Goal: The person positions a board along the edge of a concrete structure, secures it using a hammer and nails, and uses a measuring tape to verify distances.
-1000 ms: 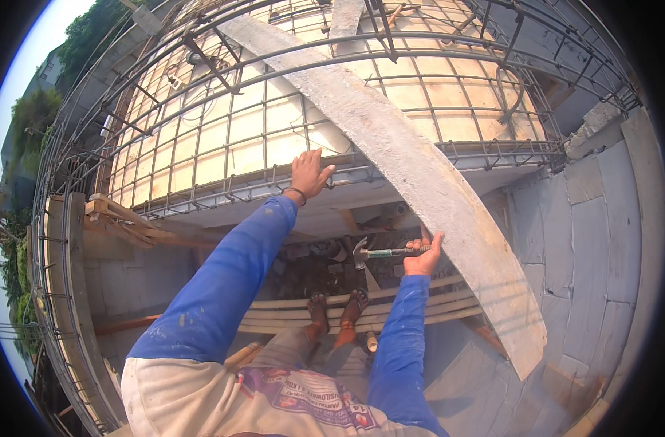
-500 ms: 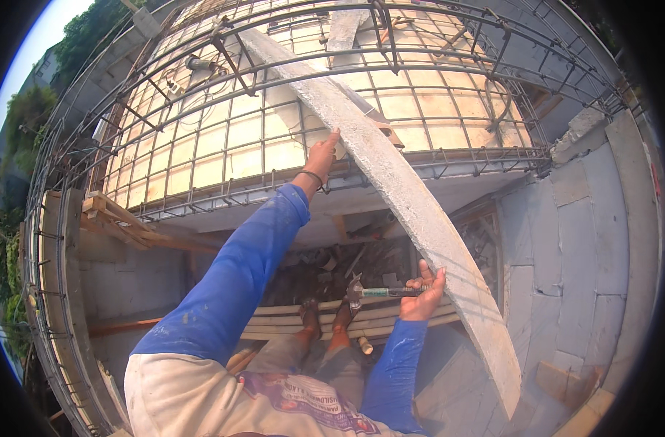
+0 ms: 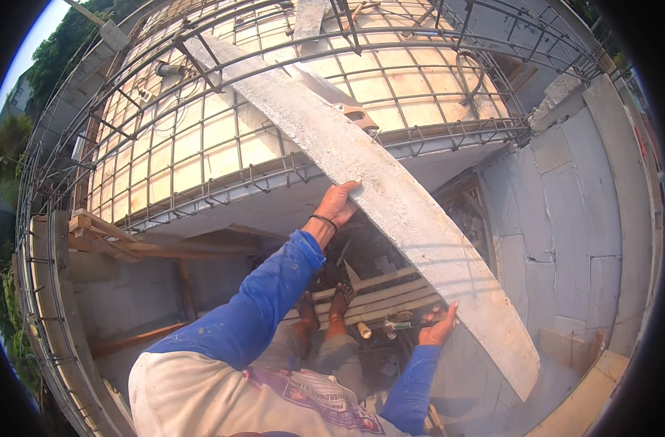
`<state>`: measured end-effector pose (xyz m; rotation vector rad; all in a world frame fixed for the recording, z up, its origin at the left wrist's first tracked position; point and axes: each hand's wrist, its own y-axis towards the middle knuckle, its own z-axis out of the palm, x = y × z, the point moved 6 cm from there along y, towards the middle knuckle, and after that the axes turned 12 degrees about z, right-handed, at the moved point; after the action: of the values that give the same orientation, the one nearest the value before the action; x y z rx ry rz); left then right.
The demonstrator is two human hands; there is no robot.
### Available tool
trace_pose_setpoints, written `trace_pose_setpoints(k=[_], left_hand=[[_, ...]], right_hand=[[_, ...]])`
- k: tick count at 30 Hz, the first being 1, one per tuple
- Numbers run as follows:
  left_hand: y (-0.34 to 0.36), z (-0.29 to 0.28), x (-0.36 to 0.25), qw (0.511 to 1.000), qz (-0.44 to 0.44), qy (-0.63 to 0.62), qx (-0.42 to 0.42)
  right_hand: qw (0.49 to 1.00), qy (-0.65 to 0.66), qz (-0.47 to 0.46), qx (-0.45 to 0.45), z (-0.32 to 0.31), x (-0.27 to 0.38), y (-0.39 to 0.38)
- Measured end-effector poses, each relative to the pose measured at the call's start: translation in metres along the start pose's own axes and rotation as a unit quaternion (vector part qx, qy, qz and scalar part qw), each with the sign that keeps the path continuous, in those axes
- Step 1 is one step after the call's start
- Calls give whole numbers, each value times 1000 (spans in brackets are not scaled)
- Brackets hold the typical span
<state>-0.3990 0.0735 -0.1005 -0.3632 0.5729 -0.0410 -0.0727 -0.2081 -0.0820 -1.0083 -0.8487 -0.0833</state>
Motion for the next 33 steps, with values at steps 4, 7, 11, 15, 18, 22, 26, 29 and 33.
trace_pose_setpoints(k=[4,7,11,15,18,22,26,29,33], left_hand=[[-29,-4,33,999,-41,-24,-22],[-52,-11,41,997,-54,-7,-47],[-76,-51,53,995,-70,-11,-64],[-72,-78,58,995,-88,-11,-52],[-66,-92,63,989,-112,-30,-94],[-64,-98,59,987,-80,34,-132],[-55,-109,58,990,-6,72,-120],[-48,-128,56,982,-42,84,-164],[-59,-112,39,970,-36,151,-185]], right_hand=[[986,-164,-13,-4,-19,0,-27],[946,-320,-7,48,-7,-9,-59],[920,-387,-5,64,55,42,-114],[810,-545,-198,95,119,103,-157],[728,-593,-338,59,163,144,-183],[756,-574,-315,-18,188,193,-151],[887,-388,-246,-41,191,199,-85],[957,-258,-81,102,179,133,-37],[935,-149,123,298,188,37,-20]])
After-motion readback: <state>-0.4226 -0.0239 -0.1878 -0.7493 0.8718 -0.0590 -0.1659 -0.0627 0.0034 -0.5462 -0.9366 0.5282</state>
